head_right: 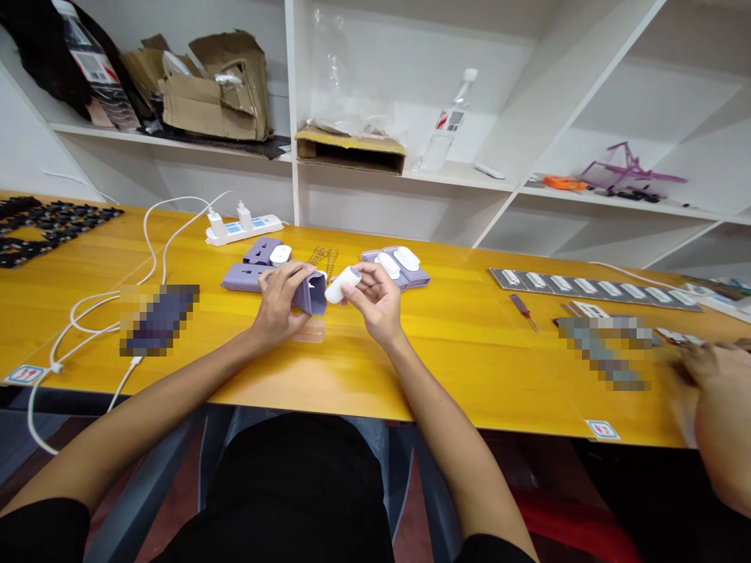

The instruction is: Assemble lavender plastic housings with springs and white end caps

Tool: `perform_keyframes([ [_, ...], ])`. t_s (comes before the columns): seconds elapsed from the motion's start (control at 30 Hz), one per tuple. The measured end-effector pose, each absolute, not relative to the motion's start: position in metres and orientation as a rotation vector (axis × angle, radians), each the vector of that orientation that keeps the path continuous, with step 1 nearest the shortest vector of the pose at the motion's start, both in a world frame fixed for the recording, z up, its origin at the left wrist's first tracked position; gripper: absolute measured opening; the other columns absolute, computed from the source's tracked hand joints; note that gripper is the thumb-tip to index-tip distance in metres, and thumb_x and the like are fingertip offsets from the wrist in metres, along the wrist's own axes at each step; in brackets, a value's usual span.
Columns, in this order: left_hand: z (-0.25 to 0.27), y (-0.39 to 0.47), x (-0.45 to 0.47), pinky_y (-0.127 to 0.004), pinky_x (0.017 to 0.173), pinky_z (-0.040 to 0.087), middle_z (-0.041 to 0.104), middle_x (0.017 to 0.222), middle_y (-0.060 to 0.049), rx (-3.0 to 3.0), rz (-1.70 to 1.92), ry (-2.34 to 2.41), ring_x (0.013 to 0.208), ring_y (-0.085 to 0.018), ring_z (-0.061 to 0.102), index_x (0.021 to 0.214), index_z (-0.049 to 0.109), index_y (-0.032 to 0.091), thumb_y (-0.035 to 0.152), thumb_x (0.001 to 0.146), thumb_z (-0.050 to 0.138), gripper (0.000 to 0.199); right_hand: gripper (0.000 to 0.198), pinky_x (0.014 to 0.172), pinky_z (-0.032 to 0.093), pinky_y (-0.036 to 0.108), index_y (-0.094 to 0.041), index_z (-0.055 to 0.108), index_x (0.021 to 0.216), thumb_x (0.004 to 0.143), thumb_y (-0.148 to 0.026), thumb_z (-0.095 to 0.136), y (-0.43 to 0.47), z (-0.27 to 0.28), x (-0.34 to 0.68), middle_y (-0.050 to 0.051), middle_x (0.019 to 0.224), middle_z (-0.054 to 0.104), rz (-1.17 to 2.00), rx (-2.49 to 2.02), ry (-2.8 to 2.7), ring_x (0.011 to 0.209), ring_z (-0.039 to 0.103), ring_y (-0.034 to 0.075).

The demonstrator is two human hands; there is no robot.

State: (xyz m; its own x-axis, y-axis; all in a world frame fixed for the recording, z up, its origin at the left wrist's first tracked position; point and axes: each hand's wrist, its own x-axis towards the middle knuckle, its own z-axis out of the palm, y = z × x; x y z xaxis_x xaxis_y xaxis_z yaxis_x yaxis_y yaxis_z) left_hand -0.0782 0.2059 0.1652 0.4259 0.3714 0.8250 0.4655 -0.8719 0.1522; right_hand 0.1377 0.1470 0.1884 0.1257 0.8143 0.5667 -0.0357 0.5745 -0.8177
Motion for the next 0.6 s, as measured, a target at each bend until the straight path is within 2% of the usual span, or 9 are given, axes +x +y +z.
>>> perform_keyframes([
  [0.1,0.167,0.203,-0.079,-0.055,0.116,0.031,0.062,0.151,-0.015,-2.576,-1.392,-0.790,0.141,-0.038,0.058,0.161,0.044,0.032,0.021,0.089,0.072,0.077,0.042,0.061,0.060,0.038,-0.029,0.063,0.107,0.084,-0.053,0.089,0.143,0.191,0.129,0.003,0.090,0.075,0.731,-0.782,-1.330,0.070,0.071,0.021],
  [0.2,0.169,0.203,-0.080,-0.055,0.116,0.030,0.062,0.150,-0.015,-2.590,-1.372,-0.808,0.141,-0.039,0.058,0.164,0.043,0.033,0.021,0.089,0.071,0.081,0.043,0.058,0.058,0.035,-0.027,0.062,0.102,0.082,-0.053,0.090,0.141,0.193,0.124,0.000,0.085,0.073,0.751,-0.809,-1.335,0.062,0.067,0.017],
  [0.6,0.165,0.205,-0.080,-0.057,0.118,0.029,0.060,0.152,-0.016,-2.571,-1.342,-0.759,0.143,-0.041,0.054,0.172,0.034,0.032,0.020,0.088,0.068,0.091,0.047,0.051,0.052,0.028,-0.025,0.061,0.096,0.079,-0.055,0.093,0.147,0.188,0.122,-0.003,0.076,0.072,0.758,-0.866,-1.292,0.052,0.061,0.012],
])
